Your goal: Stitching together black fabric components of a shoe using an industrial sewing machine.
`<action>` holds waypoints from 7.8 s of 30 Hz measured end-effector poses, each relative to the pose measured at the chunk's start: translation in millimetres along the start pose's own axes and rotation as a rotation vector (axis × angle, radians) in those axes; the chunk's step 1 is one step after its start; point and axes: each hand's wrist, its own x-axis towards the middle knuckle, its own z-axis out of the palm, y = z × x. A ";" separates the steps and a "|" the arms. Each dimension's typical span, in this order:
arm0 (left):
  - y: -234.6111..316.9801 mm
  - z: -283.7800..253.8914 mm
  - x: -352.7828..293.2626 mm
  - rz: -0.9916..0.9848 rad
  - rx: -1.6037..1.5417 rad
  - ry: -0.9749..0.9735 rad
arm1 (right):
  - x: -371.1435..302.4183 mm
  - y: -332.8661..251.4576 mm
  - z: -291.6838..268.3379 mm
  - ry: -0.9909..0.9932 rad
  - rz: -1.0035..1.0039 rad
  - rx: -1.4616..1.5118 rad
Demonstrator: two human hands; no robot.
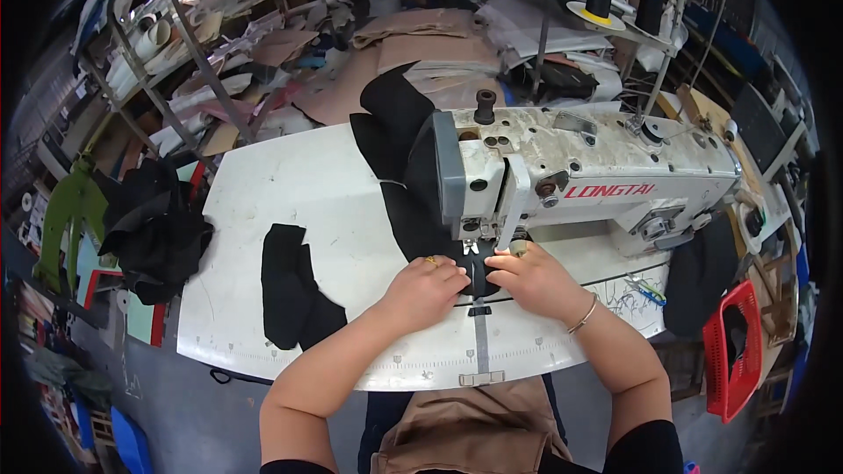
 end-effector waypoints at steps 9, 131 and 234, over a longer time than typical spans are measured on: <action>-5.9 -3.5 0.2 -0.014 -0.131 -0.004 | 8.8 -13.4 6.5 0.100 -0.067 -0.056; -36.5 17.9 1.3 0.055 0.127 0.141 | 13.1 -19.8 19.7 -0.166 0.321 -0.204; 196.9 76.7 -123.9 -0.114 -0.718 -0.676 | -331.7 175.9 -203.5 1.552 1.112 0.584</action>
